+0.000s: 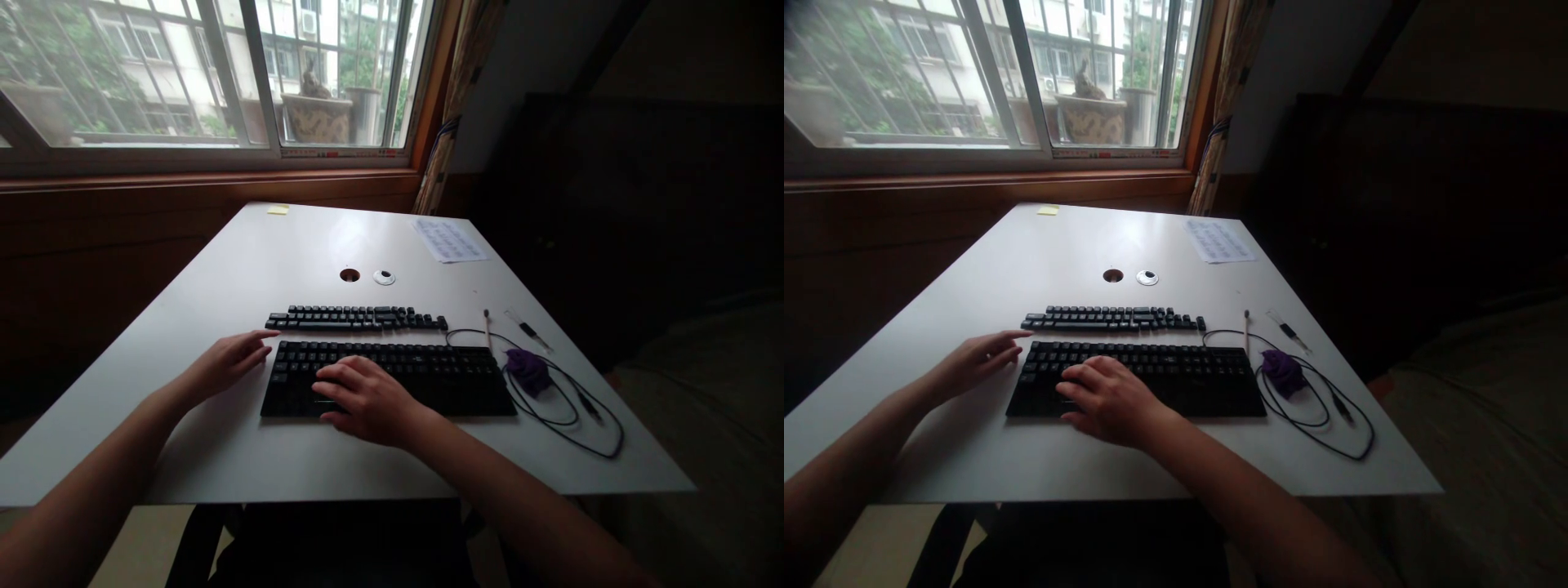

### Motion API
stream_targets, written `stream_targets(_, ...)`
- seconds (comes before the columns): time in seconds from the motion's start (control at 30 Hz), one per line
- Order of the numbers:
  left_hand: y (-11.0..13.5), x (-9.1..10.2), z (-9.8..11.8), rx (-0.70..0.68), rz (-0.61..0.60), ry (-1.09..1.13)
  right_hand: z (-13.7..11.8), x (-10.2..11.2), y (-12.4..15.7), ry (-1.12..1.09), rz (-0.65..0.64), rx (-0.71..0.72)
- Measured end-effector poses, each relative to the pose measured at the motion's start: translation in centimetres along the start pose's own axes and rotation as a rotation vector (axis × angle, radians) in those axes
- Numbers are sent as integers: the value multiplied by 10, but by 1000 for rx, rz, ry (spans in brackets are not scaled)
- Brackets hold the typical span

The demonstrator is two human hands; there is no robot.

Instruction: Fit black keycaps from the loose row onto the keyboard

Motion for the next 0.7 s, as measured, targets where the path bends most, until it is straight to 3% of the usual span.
stream_targets(0.1, -5, -4, -6, 12, 27, 22, -18, -26, -21, 20, -96, 75)
stream_targets(0.23, -2, -10, -7, 6, 56, 42, -25, -49, -29, 98, -142, 59)
stream_targets(0.5, 4, -6, 0, -9, 115, 26, -27, -50, -24, 140, -117, 31)
stream_targets(0.7, 2, 14, 6, -14, 244, -30, -28, -51, -24, 134, -122, 24)
Point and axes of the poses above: each hand's wrist, its own y-axis away from the middle knuckle, its own x-axis out of the back of the hand, z = x × y, the point moved 8 cm from there along -y, towards the middle knuckle, and after that the axes turned 4 degrees about -z, right-handed, at the moved point
